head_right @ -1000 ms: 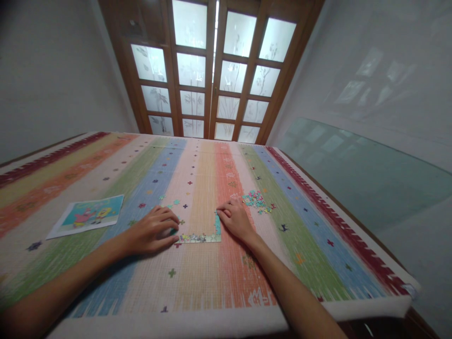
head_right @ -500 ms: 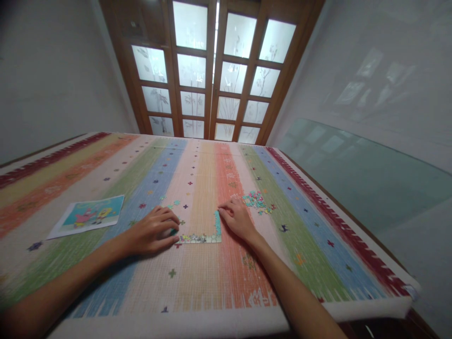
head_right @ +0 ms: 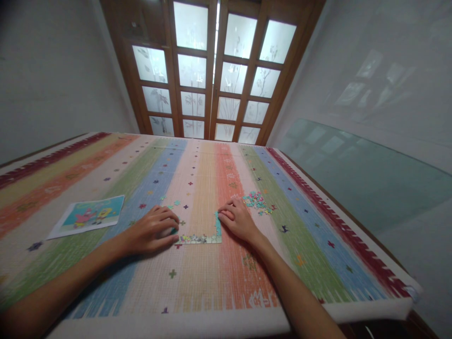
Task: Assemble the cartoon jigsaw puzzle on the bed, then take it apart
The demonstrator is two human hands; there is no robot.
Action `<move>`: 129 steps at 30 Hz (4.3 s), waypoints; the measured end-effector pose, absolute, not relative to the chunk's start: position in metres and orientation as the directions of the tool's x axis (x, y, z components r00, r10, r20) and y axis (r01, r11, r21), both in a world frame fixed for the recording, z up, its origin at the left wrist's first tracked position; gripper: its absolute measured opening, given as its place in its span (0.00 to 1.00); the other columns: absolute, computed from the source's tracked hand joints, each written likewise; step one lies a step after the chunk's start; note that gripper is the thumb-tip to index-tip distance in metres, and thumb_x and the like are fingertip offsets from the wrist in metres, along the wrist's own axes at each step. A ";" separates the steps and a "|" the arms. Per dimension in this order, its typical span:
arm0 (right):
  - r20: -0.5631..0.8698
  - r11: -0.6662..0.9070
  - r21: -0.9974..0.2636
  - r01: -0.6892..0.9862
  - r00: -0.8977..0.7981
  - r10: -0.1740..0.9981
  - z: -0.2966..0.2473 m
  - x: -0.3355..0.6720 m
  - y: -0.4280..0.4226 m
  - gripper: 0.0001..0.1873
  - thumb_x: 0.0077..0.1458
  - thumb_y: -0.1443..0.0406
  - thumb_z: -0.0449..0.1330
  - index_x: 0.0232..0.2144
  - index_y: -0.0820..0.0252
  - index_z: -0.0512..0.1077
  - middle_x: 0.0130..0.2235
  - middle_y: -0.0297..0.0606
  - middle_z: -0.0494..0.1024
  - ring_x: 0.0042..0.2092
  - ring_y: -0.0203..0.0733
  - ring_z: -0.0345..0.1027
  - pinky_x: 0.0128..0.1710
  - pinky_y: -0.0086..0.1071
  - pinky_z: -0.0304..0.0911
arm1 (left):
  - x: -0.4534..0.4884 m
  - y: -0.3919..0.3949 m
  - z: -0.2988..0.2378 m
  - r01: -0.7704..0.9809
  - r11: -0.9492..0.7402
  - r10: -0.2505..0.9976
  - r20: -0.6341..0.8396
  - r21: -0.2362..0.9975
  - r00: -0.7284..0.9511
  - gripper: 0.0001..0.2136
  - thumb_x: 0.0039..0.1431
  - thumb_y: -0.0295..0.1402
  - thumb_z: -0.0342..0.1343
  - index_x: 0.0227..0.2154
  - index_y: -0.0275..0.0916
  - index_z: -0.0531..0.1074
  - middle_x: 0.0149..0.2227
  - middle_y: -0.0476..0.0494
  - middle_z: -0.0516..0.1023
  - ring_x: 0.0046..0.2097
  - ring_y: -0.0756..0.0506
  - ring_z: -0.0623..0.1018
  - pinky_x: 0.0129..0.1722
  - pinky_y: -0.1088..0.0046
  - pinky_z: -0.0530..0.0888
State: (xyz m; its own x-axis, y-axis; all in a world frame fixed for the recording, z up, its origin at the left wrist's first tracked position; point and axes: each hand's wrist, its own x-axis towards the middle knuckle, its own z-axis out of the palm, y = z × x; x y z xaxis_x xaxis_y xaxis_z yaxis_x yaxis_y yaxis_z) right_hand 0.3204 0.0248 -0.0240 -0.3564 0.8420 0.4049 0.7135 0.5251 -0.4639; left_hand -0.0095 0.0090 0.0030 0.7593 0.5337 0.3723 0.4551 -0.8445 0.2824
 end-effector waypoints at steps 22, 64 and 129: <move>0.392 0.590 -0.350 0.727 -0.459 0.798 -0.024 0.322 0.019 0.14 0.58 0.59 0.66 0.46 0.55 0.79 0.48 0.46 0.75 0.51 0.54 0.69 0.55 0.51 0.62 | -0.089 0.065 -0.004 0.818 -0.528 0.817 0.398 0.229 0.416 0.13 0.65 0.37 0.49 0.41 0.41 0.78 0.43 0.38 0.80 0.48 0.34 0.76 0.48 0.52 0.70; 0.409 0.613 -0.298 0.732 -0.482 0.774 -0.027 0.324 0.020 0.14 0.61 0.58 0.63 0.48 0.56 0.77 0.48 0.47 0.75 0.50 0.53 0.70 0.55 0.52 0.63 | -0.075 0.053 0.006 0.689 -0.642 0.765 0.219 0.337 0.606 0.13 0.63 0.40 0.51 0.39 0.40 0.77 0.43 0.39 0.75 0.48 0.38 0.74 0.54 0.58 0.67; 0.386 0.598 -0.307 0.740 -0.478 0.789 -0.023 0.321 0.018 0.13 0.63 0.58 0.62 0.47 0.56 0.77 0.47 0.46 0.75 0.49 0.52 0.70 0.53 0.50 0.63 | -0.052 0.045 0.007 0.668 -0.635 0.761 0.165 0.387 0.628 0.15 0.66 0.45 0.50 0.39 0.39 0.75 0.41 0.40 0.73 0.45 0.39 0.73 0.48 0.62 0.69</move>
State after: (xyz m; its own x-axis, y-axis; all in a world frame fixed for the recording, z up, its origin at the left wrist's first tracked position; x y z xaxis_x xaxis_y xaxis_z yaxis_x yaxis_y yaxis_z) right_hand 0.3214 0.0180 -0.0225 -0.4776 0.7894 0.3857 0.7402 0.5980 -0.3073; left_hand -0.0518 0.0454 0.0065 0.6278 0.7606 0.1652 0.6680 -0.6355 0.3871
